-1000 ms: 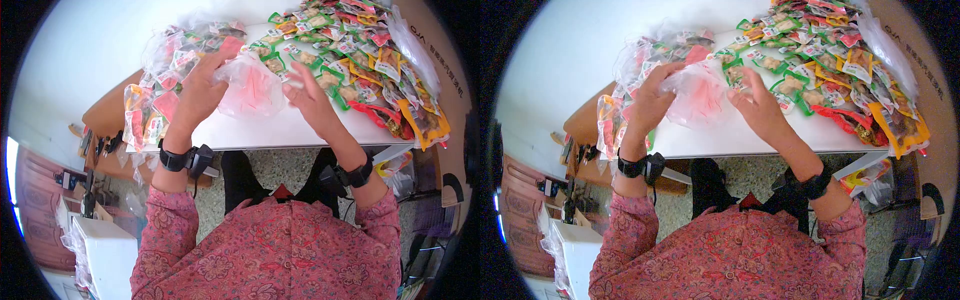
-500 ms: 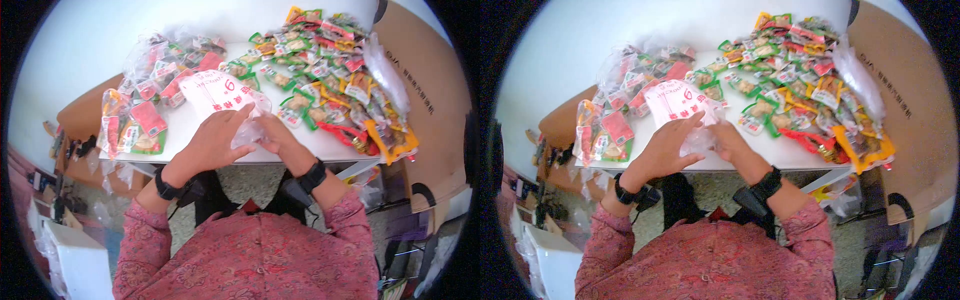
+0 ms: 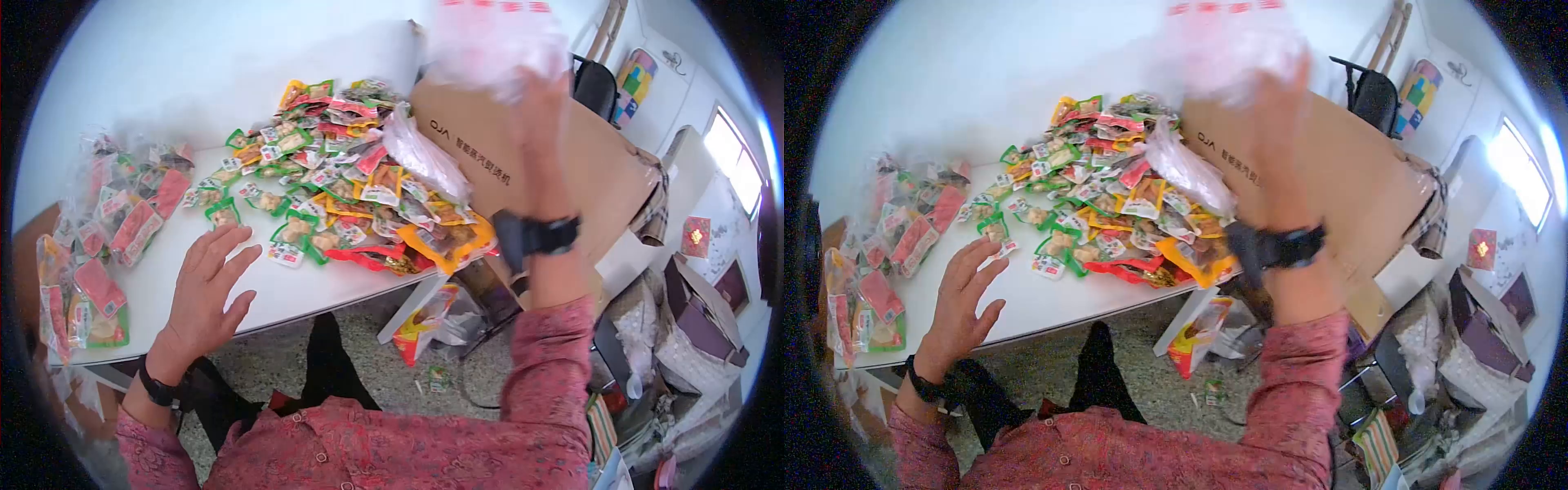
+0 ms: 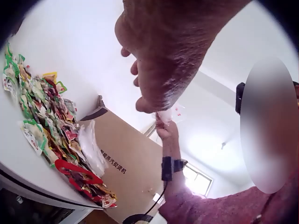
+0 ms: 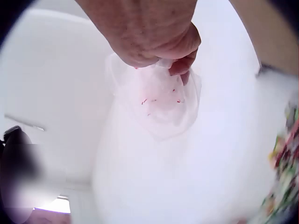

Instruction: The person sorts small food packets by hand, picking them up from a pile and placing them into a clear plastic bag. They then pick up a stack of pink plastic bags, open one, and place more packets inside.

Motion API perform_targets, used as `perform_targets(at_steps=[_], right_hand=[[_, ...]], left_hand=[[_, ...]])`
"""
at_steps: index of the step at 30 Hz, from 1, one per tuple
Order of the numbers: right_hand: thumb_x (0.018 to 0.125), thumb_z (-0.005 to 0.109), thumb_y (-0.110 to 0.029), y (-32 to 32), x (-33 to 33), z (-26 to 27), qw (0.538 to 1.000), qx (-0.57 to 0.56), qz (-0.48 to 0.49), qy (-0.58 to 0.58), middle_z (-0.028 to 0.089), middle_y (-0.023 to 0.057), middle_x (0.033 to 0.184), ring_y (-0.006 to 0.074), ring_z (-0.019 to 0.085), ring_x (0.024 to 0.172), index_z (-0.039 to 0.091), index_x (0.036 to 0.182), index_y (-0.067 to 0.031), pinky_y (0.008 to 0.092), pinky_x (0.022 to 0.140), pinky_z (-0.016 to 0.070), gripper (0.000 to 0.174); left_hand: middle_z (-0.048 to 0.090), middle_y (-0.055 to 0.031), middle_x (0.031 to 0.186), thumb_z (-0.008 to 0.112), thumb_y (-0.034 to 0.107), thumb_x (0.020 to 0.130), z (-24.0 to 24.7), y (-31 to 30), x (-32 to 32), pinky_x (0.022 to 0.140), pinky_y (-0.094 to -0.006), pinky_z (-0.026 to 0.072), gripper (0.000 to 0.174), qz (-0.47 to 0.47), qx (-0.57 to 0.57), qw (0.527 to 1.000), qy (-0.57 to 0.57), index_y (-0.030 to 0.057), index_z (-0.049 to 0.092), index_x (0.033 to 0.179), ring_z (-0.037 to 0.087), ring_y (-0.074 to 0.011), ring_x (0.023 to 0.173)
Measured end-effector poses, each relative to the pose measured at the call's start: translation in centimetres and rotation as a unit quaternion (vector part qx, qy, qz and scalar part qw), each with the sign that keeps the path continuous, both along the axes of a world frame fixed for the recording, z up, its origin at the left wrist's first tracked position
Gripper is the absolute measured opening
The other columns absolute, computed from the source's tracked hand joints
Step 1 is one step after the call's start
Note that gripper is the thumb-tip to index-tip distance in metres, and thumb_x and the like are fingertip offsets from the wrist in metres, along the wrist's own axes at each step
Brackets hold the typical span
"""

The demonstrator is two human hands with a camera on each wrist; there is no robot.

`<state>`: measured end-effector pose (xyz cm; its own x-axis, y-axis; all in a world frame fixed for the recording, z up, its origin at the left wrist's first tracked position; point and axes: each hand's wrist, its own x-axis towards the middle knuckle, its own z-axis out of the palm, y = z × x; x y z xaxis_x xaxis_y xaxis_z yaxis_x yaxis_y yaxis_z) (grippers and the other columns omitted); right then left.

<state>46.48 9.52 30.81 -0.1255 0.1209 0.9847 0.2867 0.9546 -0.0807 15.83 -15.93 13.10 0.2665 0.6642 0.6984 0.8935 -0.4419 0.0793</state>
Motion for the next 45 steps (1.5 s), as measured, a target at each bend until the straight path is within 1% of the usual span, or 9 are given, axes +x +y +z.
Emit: perform_targets(at_steps=[7,9,11,12,14,20,22,26,45], right_hand=[[0.07,0.046,-0.007,1.6,19.2,13.9,0.899,0.144,-0.409,0.062,0.057,0.0168,0.107,0.0268,0.056,0.096,0.049,0.119,-0.0065,0.0323,0.083,0.0443,0.049],[0.071,0.049,-0.015,1.7,24.1,14.8,0.839,-0.108,-0.533,0.003,0.059,0.0164,0.103,0.0284,0.057,0.092,0.047,0.121,-0.0054,0.0362,0.079,0.0457,0.051],[0.075,0.054,-0.025,2.3,29.7,16.7,0.435,0.015,-0.694,-0.573,0.06,0.0164,0.1,0.0317,0.058,0.092,0.06,0.097,-0.004,0.0393,0.077,0.0461,0.031],[0.071,0.053,-0.031,6.7,32.8,16.9,0.576,-0.077,-0.736,-0.346,0.06,0.0198,0.095,0.0309,0.058,0.087,0.058,0.083,-0.0003,0.0411,0.073,0.0465,0.033],[0.077,0.044,-0.023,4.7,29.2,16.4,0.638,-0.162,-0.698,-0.282,0.059,0.0215,0.094,0.0366,0.058,0.086,0.058,0.093,-0.0001,0.0431,0.072,0.0464,0.031],[0.079,0.047,-0.024,-3.9,13.6,9.6,0.592,0.049,-0.785,-0.175,0.057,0.0191,0.102,0.033,0.053,0.095,0.054,0.105,-0.0033,0.0425,0.079,0.0436,0.034],[0.08,0.051,-0.014,-0.9,14.0,9.7,0.698,0.267,-0.621,-0.233,0.057,0.0121,0.104,0.0285,0.052,0.1,0.053,0.11,-0.0092,0.0385,0.081,0.0441,0.031],[0.074,0.053,-0.004,0.8,4.9,1.9,0.853,0.116,-0.358,-0.363,0.057,0.0103,0.102,0.0266,0.052,0.098,0.057,0.104,-0.0082,0.0351,0.088,0.0404,0.031],[0.075,0.049,-0.014,17.8,3.6,-14.3,0.711,-0.225,-0.501,-0.438,0.059,0.0219,0.094,0.0376,0.056,0.09,0.059,0.09,0.0002,0.0415,0.077,0.046,0.023]], left_hand=[[0.043,-0.0137,0.123,0.065,0.009,0.065,-1.4,1.8,0.7,0.097,-0.0423,0.0317,0.051,-0.055,-0.101,0.993,0.028,0.0063,0.048,0.113,0.039,-0.0329,0.117],[0.043,-0.0136,0.122,0.065,0.009,0.066,-1.4,2.2,0.8,0.097,-0.0418,0.0318,0.05,-0.067,-0.113,0.991,0.025,0.0064,0.048,0.113,0.039,-0.0324,0.116],[0.043,-0.0135,0.122,0.064,0.01,0.067,-2.0,2.4,0.2,0.097,-0.0414,0.0319,0.048,-0.06,-0.138,0.988,0.02,0.0065,0.048,0.112,0.039,-0.0319,0.116],[0.044,-0.0135,0.121,0.064,0.01,0.068,-2.5,2.9,-0.2,0.096,-0.041,0.0324,0.047,-0.076,-0.141,0.987,0.016,0.0066,0.048,0.112,0.04,-0.0313,0.115],[0.045,-0.0135,0.12,0.064,0.011,0.069,-3.6,3.4,-1.1,0.096,-0.0407,0.0329,0.045,-0.08,-0.155,0.985,0.011,0.0067,0.049,0.112,0.04,-0.0308,0.114],[0.047,-0.0136,0.118,0.06,0.016,0.074,-6.2,3.6,-3.0,0.093,-0.0406,0.0344,0.037,-0.057,-0.234,0.969,0.045,0.0068,0.051,0.109,0.042,-0.0286,0.112],[0.048,-0.0125,0.117,0.06,0.017,0.075,-6.7,3.7,-3.3,0.092,-0.0404,0.0352,0.036,-0.057,-0.253,0.964,0.055,0.0073,0.051,0.108,0.042,-0.0279,0.111],[0.049,-0.0111,0.115,0.061,0.018,0.075,-6.9,3.8,-3.2,0.091,-0.0398,0.0358,0.036,-0.063,-0.275,0.959,0.036,0.0073,0.051,0.108,0.044,-0.0273,0.11],[0.053,-0.0112,0.107,0.059,0.018,0.077,-8.4,3.7,-5.1,0.089,-0.0396,0.0376,0.033,-0.066,-0.353,0.933,0.002,0.0063,0.052,0.106,0.048,-0.0268,0.105]])
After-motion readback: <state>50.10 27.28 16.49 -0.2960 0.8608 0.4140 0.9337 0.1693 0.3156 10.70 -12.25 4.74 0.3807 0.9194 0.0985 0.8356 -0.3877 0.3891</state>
